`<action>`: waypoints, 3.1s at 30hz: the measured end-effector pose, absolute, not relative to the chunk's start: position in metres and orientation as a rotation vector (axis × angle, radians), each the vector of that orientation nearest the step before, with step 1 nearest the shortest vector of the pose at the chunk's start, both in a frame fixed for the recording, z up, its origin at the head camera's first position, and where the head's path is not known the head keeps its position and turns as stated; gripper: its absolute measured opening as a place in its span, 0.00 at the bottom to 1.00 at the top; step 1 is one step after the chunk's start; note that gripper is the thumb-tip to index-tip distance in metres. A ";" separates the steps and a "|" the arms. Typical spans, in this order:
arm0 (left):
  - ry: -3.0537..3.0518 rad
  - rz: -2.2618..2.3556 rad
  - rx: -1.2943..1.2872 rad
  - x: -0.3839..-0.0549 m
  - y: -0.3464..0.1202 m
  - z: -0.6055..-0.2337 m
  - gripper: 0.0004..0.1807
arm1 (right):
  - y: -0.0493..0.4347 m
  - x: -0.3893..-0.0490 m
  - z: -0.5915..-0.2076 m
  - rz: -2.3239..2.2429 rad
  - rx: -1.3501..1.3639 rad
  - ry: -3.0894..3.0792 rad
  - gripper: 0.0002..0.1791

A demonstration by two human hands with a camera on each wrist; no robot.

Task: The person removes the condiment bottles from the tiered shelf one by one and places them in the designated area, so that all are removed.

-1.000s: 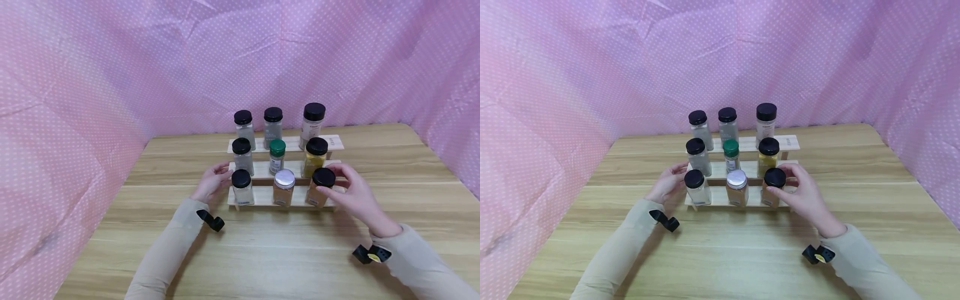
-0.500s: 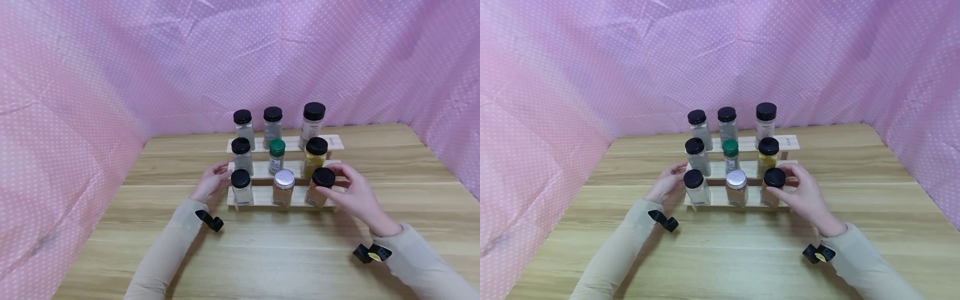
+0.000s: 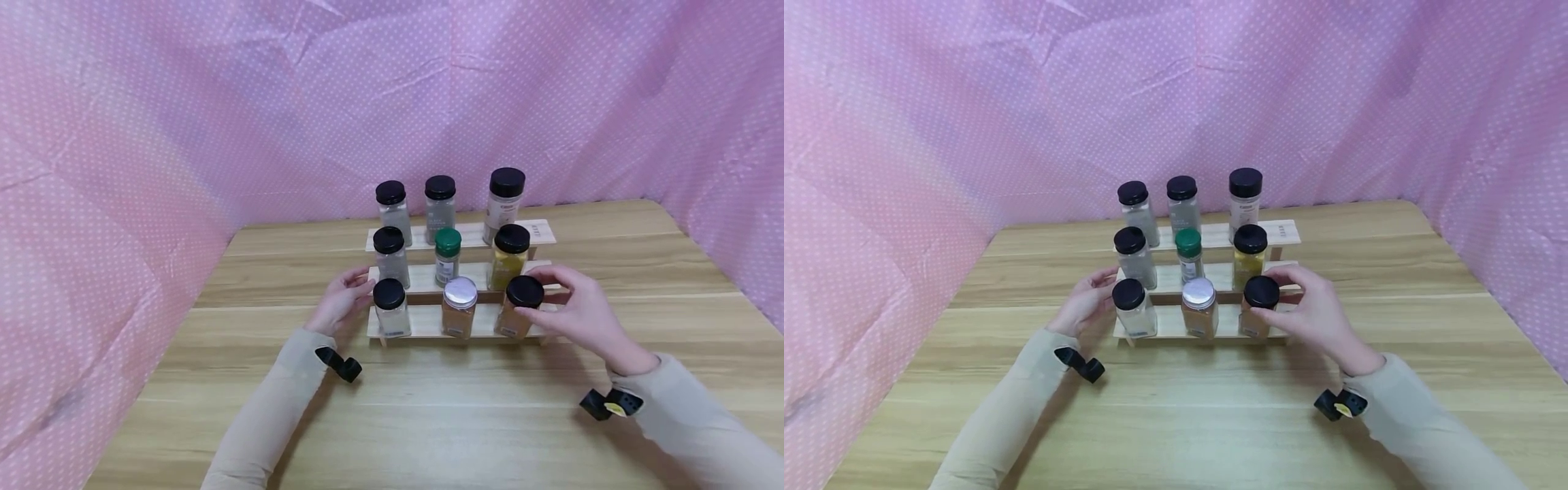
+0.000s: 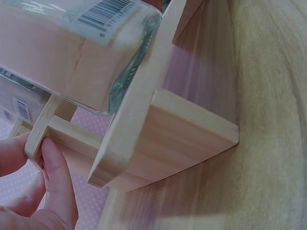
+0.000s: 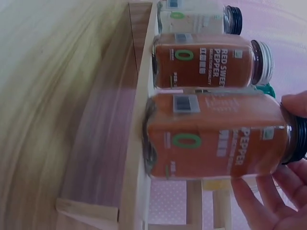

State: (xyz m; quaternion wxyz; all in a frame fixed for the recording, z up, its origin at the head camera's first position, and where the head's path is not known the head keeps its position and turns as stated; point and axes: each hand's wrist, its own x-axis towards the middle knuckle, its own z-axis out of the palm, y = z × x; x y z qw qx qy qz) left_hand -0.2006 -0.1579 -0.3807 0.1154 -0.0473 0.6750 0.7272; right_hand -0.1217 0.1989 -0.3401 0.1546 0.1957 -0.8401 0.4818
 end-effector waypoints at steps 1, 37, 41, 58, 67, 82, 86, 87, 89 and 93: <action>1.987 2.121 -0.141 -0.201 -0.158 -0.381 0.26 | 0.200 -0.122 -0.340 1.395 0.566 -2.403 0.24; 1.946 2.167 -0.172 -0.200 -0.159 -0.386 0.26 | 0.307 -0.144 -0.316 1.277 0.447 -2.576 0.25; 1.958 2.157 -0.170 -0.201 -0.159 -0.386 0.26 | 0.309 -0.152 -0.322 1.196 0.448 -2.623 0.24; 1.940 2.190 -0.153 -0.195 -0.155 -0.381 0.26 | 0.311 -0.183 -0.341 0.911 0.596 -2.686 0.26; 1.948 2.197 -0.127 -0.198 -0.158 -0.386 0.29 | 0.309 -0.191 -0.344 0.872 0.597 -2.720 0.27; 1.958 2.189 -0.153 -0.195 -0.156 -0.380 0.27 | 0.308 -0.198 -0.346 0.963 0.582 -2.766 0.28; 1.948 2.187 -0.154 -0.194 -0.155 -0.380 0.27 | 0.308 -0.198 -0.347 0.971 0.552 -2.788 0.28; 1.949 2.187 -0.154 -0.194 -0.155 -0.380 0.27 | 0.308 -0.198 -0.347 0.968 0.545 -2.793 0.28; 1.947 2.190 -0.159 -0.194 -0.155 -0.379 0.27 | 0.308 -0.198 -0.348 0.979 0.517 -2.807 0.28; 1.956 2.186 -0.181 -0.194 -0.154 -0.378 0.26 | 0.307 -0.197 -0.348 1.007 0.508 -2.820 0.29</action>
